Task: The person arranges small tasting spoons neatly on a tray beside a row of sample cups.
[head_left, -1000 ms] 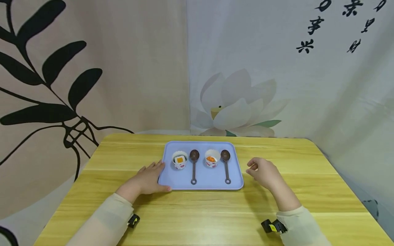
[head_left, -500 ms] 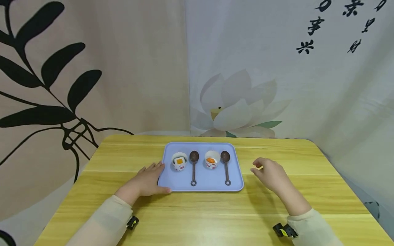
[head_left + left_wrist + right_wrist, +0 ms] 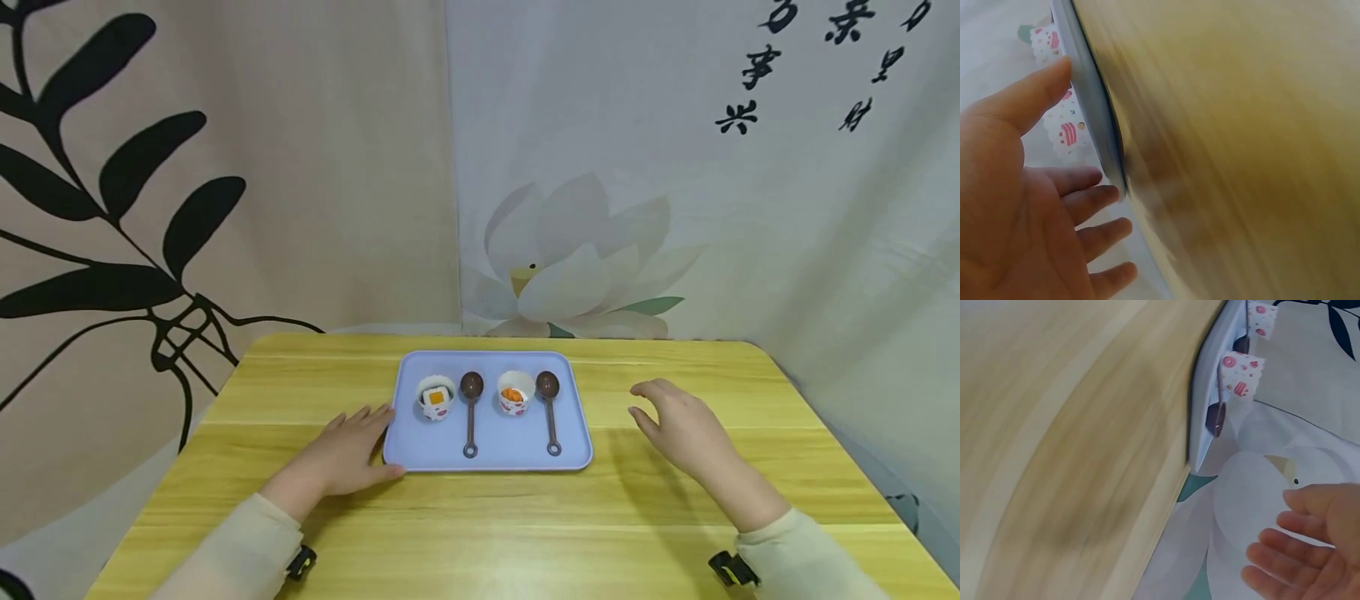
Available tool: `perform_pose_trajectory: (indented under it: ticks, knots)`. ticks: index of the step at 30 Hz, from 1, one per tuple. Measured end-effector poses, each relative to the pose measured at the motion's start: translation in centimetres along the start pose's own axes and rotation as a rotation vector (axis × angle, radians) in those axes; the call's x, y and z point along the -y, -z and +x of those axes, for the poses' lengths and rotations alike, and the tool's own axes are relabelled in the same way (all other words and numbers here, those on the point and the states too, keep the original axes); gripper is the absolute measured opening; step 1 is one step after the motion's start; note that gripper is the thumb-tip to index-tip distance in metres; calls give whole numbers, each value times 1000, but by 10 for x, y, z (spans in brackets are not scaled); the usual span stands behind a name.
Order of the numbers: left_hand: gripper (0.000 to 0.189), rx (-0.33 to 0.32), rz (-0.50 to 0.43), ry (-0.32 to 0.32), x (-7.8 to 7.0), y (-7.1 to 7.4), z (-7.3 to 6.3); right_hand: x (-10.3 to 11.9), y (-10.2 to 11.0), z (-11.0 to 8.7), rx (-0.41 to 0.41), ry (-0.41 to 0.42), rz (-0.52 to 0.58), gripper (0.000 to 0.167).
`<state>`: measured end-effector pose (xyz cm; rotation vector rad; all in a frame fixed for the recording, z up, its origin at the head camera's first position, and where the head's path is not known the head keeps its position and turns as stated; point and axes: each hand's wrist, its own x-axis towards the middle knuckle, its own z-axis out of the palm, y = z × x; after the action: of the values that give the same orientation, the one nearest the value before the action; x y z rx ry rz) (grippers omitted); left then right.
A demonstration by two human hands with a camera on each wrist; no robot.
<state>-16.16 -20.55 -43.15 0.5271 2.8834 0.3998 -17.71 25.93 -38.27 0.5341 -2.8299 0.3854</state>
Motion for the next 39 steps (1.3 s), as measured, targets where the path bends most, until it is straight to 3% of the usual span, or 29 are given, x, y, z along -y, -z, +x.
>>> perform_pose_trajectory:
  ticks: [9, 16, 25, 39]
  knots:
    - [80, -159, 108, -94, 3, 13, -17, -14, 2, 4, -83, 133, -64, 33]
    - [79, -245, 212, -136, 2, 29, -25, -23, 10, 7, -102, 193, -132, 42]
    - [85, -272, 285, -102, 10, 46, -28, -30, 27, 8, -132, 246, -154, 53]
    - [90, -344, 362, -105, 15, 65, -29, -35, 40, 13, -138, 300, -192, 65]
